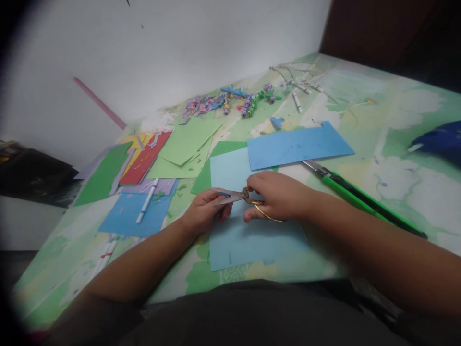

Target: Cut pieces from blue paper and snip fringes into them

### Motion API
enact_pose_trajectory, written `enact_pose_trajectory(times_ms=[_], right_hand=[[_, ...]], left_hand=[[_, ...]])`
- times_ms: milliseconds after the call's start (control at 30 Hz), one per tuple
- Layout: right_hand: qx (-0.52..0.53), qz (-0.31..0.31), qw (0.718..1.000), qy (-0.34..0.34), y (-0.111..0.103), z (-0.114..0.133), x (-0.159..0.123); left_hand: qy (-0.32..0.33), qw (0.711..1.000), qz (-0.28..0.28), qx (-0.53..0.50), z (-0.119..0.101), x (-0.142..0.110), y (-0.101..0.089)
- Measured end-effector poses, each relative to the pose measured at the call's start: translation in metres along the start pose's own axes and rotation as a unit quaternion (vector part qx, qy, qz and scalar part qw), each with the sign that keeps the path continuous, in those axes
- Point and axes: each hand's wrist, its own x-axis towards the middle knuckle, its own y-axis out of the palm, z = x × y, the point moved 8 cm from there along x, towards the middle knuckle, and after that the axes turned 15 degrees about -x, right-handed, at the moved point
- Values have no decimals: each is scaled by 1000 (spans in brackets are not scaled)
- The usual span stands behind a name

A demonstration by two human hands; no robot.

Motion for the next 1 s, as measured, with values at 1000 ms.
enact_pose_trajectory(times_ms=[1000], right_hand=[[-5,-20,1000,-8,-5,1,-3]], left_hand=[[-6,1000,-15,-23,-7,-3,10]])
